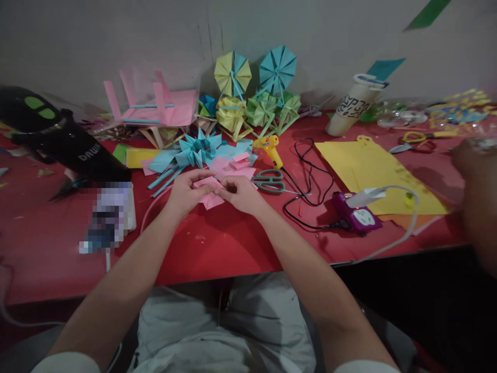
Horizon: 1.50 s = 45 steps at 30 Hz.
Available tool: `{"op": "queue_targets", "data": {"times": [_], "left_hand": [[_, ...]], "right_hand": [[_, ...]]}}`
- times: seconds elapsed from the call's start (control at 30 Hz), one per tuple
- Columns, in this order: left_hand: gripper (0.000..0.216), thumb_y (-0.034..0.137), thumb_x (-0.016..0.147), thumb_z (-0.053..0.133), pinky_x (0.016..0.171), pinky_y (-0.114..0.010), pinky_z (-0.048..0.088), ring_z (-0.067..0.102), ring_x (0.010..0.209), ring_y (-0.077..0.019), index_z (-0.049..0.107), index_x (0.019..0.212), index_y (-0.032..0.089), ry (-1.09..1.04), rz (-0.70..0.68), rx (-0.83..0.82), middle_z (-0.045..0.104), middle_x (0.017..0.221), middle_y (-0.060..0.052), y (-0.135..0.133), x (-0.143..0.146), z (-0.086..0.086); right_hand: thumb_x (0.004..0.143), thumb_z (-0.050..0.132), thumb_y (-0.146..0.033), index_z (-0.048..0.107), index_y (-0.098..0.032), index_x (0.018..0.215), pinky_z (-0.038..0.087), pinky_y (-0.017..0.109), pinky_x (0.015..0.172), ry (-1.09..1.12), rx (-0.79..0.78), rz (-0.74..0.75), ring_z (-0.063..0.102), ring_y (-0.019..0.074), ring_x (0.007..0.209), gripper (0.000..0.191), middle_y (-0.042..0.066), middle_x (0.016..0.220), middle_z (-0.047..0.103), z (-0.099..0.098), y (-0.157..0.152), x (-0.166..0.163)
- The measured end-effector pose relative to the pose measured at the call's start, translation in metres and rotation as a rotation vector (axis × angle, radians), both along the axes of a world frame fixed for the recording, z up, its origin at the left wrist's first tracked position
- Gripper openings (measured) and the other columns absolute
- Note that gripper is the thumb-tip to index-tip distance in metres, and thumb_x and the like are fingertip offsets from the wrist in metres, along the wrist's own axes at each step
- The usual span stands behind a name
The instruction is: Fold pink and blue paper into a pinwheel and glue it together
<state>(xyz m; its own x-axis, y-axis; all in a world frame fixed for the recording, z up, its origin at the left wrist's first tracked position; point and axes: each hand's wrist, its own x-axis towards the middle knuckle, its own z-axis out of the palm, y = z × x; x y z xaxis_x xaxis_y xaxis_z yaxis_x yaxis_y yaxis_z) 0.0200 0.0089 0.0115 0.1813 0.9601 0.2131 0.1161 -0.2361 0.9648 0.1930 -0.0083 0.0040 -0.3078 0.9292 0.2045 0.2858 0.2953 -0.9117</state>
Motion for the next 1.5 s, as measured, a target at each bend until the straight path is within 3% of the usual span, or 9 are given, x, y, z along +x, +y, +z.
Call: {"op": "queue_targets", "data": {"times": [0.27, 0.5, 0.73, 0.97, 1.2, 1.37, 1.5], "left_hand": [[0.012, 0.026, 0.069, 0.073, 0.066, -0.027, 0.049, 0.060, 0.065, -0.0140, 0.069, 0.065, 0.016, 0.070, 0.010, 0.049, 0.069, 0.066, -0.002, -0.001, -0.002, 0.004], [0.022, 0.032, 0.072, 0.074, 0.075, -0.028, 0.051, 0.066, 0.080, -0.0164, 0.076, 0.088, 0.016, 0.001, 0.042, 0.030, 0.076, 0.087, -0.006, 0.004, -0.001, -0.001], [0.029, 0.044, 0.069, 0.080, 0.066, -0.027, 0.049, 0.063, 0.067, -0.0151, 0.077, 0.074, 0.016, -0.014, 0.143, 0.013, 0.074, 0.073, -0.004, 0.006, -0.008, -0.001], [0.038, 0.050, 0.068, 0.080, 0.073, -0.029, 0.055, 0.066, 0.073, -0.0163, 0.079, 0.087, 0.017, -0.081, 0.100, -0.084, 0.075, 0.079, -0.004, 0.007, -0.006, -0.003], [0.032, 0.044, 0.066, 0.081, 0.062, -0.027, 0.055, 0.060, 0.059, -0.0131, 0.075, 0.074, 0.014, -0.125, 0.109, -0.088, 0.069, 0.065, -0.003, 0.008, -0.006, -0.003], [0.022, 0.035, 0.068, 0.080, 0.071, -0.030, 0.055, 0.065, 0.069, -0.0159, 0.073, 0.074, 0.016, -0.058, 0.019, -0.062, 0.072, 0.073, -0.004, 0.007, -0.006, -0.002], [0.015, 0.027, 0.068, 0.079, 0.077, -0.033, 0.055, 0.067, 0.075, -0.0185, 0.071, 0.072, 0.015, -0.018, 0.074, -0.046, 0.073, 0.074, -0.005, 0.006, -0.006, 0.001]], "right_hand": [[0.078, 0.068, -0.058, 0.047, -0.019, 0.061, 0.026, 0.025, 0.050, -0.016, -0.024, 0.021, 0.032, 0.0077, 0.052, 0.047, -0.005, 0.055, 0.040, 0.003, -0.003, -0.004], [0.080, 0.068, -0.052, 0.053, -0.018, 0.064, 0.033, 0.026, 0.052, 0.014, 0.011, -0.068, 0.041, 0.0091, 0.053, 0.041, -0.002, 0.058, 0.052, 0.000, 0.002, 0.001], [0.076, 0.072, -0.056, 0.050, -0.019, 0.062, 0.036, 0.026, 0.052, 0.094, -0.001, -0.083, 0.046, 0.0099, 0.052, 0.045, -0.001, 0.057, 0.054, 0.000, 0.005, 0.005], [0.076, 0.072, -0.059, 0.051, -0.020, 0.064, 0.038, 0.027, 0.050, 0.168, 0.010, -0.143, 0.045, 0.0094, 0.051, 0.046, -0.003, 0.057, 0.052, -0.002, 0.008, 0.006], [0.075, 0.073, -0.059, 0.051, -0.020, 0.064, 0.039, 0.027, 0.050, 0.185, 0.014, -0.142, 0.046, 0.0096, 0.052, 0.046, -0.002, 0.058, 0.054, -0.001, 0.007, 0.005], [0.075, 0.073, -0.058, 0.049, -0.020, 0.064, 0.035, 0.026, 0.047, 0.190, -0.015, -0.219, 0.043, 0.0093, 0.050, 0.046, -0.003, 0.056, 0.052, -0.003, 0.007, 0.006], [0.076, 0.072, -0.058, 0.051, -0.020, 0.065, 0.037, 0.026, 0.046, 0.180, -0.010, -0.211, 0.046, 0.0096, 0.050, 0.045, -0.002, 0.057, 0.053, -0.002, 0.006, 0.006]]}}
